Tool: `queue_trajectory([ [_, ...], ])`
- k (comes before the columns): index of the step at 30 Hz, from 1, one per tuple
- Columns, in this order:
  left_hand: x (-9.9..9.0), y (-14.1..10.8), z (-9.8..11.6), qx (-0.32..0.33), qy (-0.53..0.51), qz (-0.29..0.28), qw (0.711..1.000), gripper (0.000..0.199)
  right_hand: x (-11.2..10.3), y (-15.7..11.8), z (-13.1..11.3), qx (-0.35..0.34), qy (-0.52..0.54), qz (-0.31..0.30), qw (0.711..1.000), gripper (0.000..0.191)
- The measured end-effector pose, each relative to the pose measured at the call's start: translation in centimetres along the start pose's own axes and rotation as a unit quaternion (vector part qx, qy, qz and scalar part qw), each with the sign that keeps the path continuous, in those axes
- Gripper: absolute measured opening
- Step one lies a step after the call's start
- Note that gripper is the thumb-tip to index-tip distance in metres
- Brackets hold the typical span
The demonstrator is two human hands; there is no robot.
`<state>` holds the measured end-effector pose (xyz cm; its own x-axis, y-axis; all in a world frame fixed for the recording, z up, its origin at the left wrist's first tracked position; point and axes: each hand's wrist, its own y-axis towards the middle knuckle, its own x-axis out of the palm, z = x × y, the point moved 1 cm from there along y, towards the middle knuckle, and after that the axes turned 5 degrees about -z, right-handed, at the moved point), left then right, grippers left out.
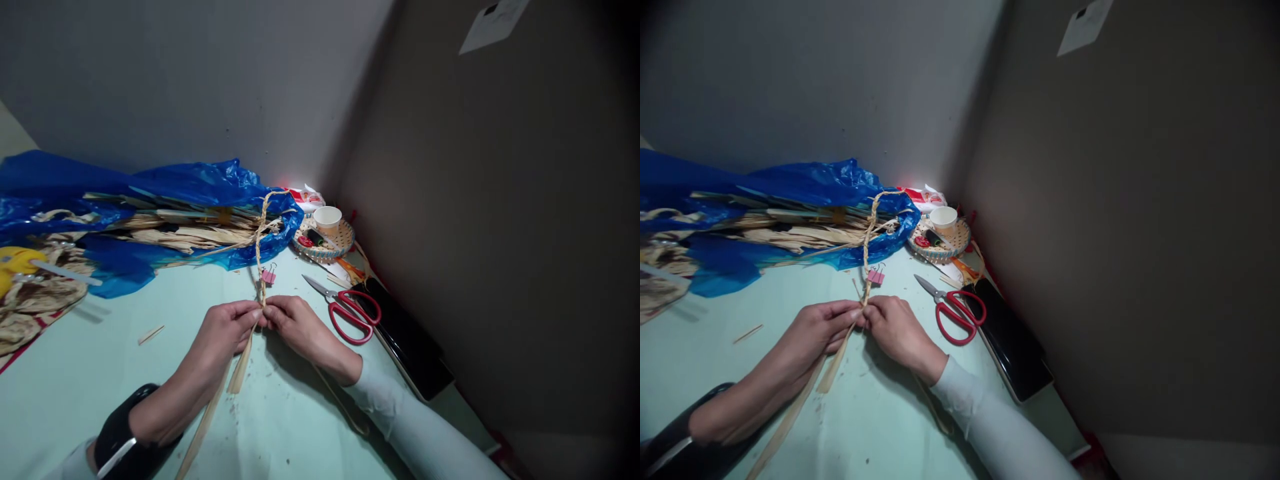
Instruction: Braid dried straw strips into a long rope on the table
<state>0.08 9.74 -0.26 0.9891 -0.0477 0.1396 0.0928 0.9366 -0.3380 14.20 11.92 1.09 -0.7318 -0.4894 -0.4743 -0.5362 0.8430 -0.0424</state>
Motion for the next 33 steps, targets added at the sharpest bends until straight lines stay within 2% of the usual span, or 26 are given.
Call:
queue_trajectory([
  [4, -0.1, 0.1, -0.4, 0.022, 0.055, 0.018, 0.998, 0.021, 0.1, 0.2, 0.4, 0.005, 0.026, 0.009, 1.0, 0.029],
  [7, -0.1, -0.4, 0.0, 0.059, 0.146, 0.03, 0.987, 0.019, 0.2, 0.0, 0.8, 0.028, 0.039, 0.035, 0.998, 0.029],
  [9, -0.1, -0.9, 0.5, 0.09, 0.254, 0.025, 0.963, 0.015, 0.4, -0.1, 1.2, 0.047, 0.059, 0.053, 0.996, 0.029],
  [11, -0.2, -1.3, 1.0, 0.107, 0.353, 0.024, 0.929, 0.022, 0.6, -0.2, 1.5, 0.055, 0.077, 0.073, 0.993, 0.028],
  [13, -0.3, -1.6, 1.6, 0.107, 0.409, 0.04, 0.905, 0.028, 0.7, -0.4, 1.7, 0.051, 0.08, 0.089, 0.991, 0.028],
  [17, -0.5, -1.7, 2.8, 0.109, 0.42, 0.057, 0.899, 0.026, 0.7, -0.6, 1.5, 0.031, 0.074, 0.1, 0.992, 0.029],
  [21, -0.1, -2.1, 3.3, 0.157, 0.421, 0.082, 0.89, 0.019, 0.4, -0.7, 1.2, 0.019, 0.077, 0.102, 0.992, 0.028],
  [23, 0.5, -2.5, 2.9, 0.194, 0.445, 0.09, 0.87, 0.02, 0.4, -0.6, 1.3, 0.015, 0.099, 0.096, 0.99, 0.027],
  [25, 1.2, -2.9, 1.9, 0.248, 0.503, 0.093, 0.823, 0.023, 0.4, -0.6, 1.4, 0.016, 0.137, 0.093, 0.986, 0.026],
  [30, 2.3, -3.3, -1.0, 0.401, 0.658, 0.115, 0.627, 0.029, 0.5, -0.8, 1.4, 0.032, 0.299, 0.052, 0.952, 0.024],
  [32, 2.5, -3.3, -1.8, 0.435, 0.679, 0.115, 0.58, 0.03, 0.6, -1.0, 1.2, 0.047, 0.343, 0.032, 0.938, 0.024],
  [33, 2.6, -3.3, -2.1, 0.447, 0.683, 0.113, 0.567, 0.031, 0.6, -1.0, 1.1, 0.051, 0.359, 0.029, 0.932, 0.024],
])
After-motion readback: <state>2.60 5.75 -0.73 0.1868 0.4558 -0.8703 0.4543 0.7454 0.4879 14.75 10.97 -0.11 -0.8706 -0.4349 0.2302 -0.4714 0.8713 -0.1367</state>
